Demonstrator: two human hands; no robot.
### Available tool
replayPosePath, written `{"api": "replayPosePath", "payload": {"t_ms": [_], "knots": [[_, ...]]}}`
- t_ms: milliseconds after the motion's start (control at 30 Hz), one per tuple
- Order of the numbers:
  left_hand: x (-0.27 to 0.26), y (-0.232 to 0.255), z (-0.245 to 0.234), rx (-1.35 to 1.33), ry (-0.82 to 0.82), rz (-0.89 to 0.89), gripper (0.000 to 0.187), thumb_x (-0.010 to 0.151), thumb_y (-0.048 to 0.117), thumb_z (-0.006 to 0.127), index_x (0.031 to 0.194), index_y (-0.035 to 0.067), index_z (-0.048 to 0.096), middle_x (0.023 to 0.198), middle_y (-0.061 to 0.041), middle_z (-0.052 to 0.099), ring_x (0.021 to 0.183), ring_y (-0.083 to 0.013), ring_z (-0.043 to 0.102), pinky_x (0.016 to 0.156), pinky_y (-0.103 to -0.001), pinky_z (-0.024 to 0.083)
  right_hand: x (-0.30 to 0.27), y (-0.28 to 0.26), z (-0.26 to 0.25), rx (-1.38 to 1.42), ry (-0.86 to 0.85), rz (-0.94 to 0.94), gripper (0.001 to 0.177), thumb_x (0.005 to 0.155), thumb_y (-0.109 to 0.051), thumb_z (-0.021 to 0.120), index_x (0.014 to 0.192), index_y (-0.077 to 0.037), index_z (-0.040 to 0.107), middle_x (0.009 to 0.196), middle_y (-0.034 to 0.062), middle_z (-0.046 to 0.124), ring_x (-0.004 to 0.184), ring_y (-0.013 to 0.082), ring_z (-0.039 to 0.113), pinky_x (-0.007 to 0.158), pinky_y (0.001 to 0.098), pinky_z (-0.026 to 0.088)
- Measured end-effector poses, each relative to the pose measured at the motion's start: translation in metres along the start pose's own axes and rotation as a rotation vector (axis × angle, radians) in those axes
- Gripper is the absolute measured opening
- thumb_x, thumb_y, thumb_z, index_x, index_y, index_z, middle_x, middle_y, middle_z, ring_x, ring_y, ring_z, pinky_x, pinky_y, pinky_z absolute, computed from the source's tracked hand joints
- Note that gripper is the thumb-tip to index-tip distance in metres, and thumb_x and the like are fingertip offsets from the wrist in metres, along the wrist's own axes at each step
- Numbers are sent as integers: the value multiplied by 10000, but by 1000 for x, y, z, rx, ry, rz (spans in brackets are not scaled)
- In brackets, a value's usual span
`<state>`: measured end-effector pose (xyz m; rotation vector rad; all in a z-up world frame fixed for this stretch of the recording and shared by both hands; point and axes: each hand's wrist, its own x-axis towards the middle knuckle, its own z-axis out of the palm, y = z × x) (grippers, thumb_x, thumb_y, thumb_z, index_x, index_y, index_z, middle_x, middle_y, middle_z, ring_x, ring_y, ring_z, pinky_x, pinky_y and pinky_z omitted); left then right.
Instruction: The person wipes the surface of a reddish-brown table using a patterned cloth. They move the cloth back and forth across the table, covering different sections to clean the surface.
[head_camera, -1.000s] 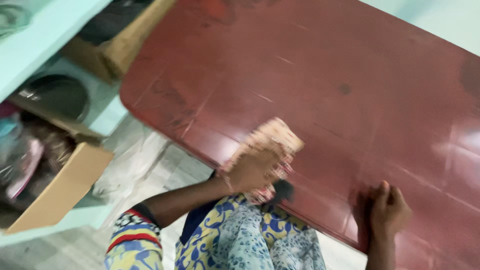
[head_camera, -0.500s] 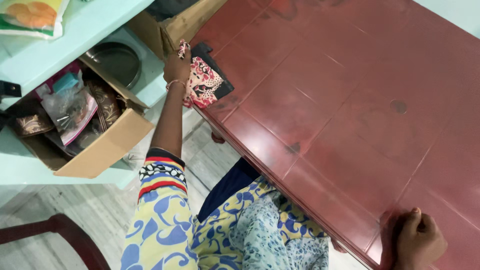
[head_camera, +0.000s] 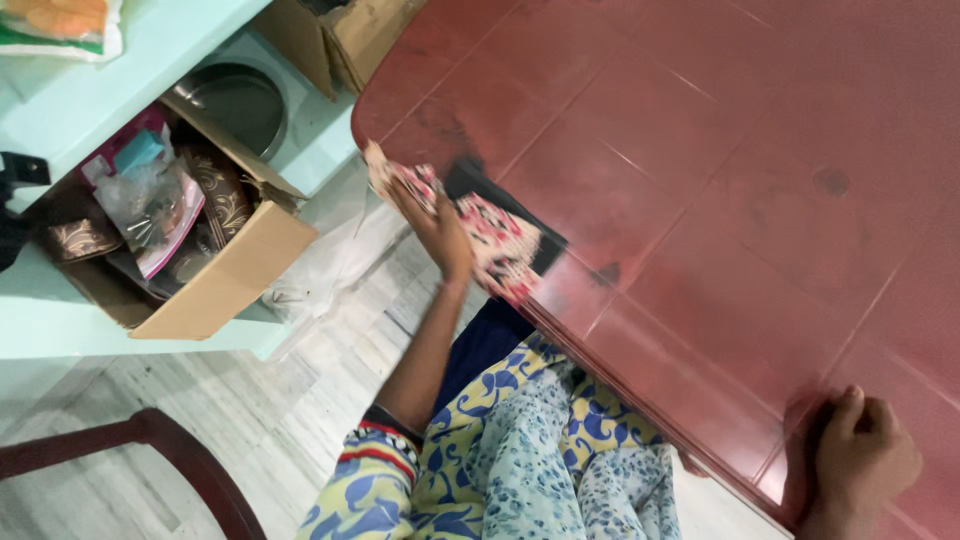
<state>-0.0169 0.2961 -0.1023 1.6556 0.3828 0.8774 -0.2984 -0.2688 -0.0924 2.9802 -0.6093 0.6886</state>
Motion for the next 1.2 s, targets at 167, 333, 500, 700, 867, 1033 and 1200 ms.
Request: {"api": "replayPosePath", "payload": {"t_ms": [167, 333, 500, 700, 867, 1033, 1200], "knots": [[-127, 69, 0, -60, -64, -40, 774, 1036, 131, 505, 1652, -54, 76, 1749, -279, 38, 1644, -399, 46, 1330, -490, 43, 0, -2, -4, 50, -5, 23, 293, 1088, -269, 575, 937, -64, 719, 805, 127, 682, 723, 280, 674, 678, 374, 497], [-219, 99, -10, -163, -325, -155, 884, 1020, 204, 452, 1642, -14, -137, 1735, -262, -191, 1624, -441, -78, 1321, -544, -4, -7, -47, -20, 122, -7, 53, 241, 1130, -204, 602, 1004, -14, 679, 965, 154, 696, 834, 271, 648, 753, 375, 517], [-291, 45, -25, -240, -549, -98, 822, 1096, 344, 412, 1648, 10, -98, 1737, -232, -127, 1624, -404, -17, 1328, -508, 57, -72, -227, -33, 565, -37, -174, 460, 893, -106, 689, 1341, -8, 651, 1312, 207, 663, 1170, 391, 601, 1038, 497, 454], [-317, -83, -85, -908, -1112, -377, 743, 1151, 453, 359, 1666, 22, 42, 1764, -183, 95, 1625, -318, 153, 1332, -437, 171, -76, -350, -60, 719, -132, -792, 685, 919, -571, 522, 1482, -179, 531, 1603, 207, 366, 1499, 382, 320, 1220, 531, 206], [-181, -43, -140, -434, -743, -70, 679, 1143, 389, 345, 1662, 6, 135, 1765, -166, 120, 1636, -294, 147, 1336, -428, 146, -70, -393, -3, 611, -208, -893, 645, 920, -553, 516, 1471, -216, 523, 1625, 144, 347, 1524, 337, 282, 1227, 523, 171], [-91, 51, -149, -6, -414, 23, 690, 1073, 154, 594, 1627, -60, 242, 1709, -210, 259, 1604, -292, 218, 1302, -466, 160, -107, -384, 78, 404, -241, -927, 580, 922, -467, 546, 1446, -220, 534, 1617, 125, 366, 1527, 350, 282, 1228, 569, 156], [-85, 80, -121, 46, -445, 253, 637, 1064, 134, 683, 1580, -47, 357, 1125, -124, 778, 1397, -199, 622, 1353, -464, 174, -173, -299, 128, 208, -246, -827, 524, 923, -381, 576, 1421, -224, 546, 1608, 107, 385, 1531, 362, 282, 1228, 615, 142]]}}
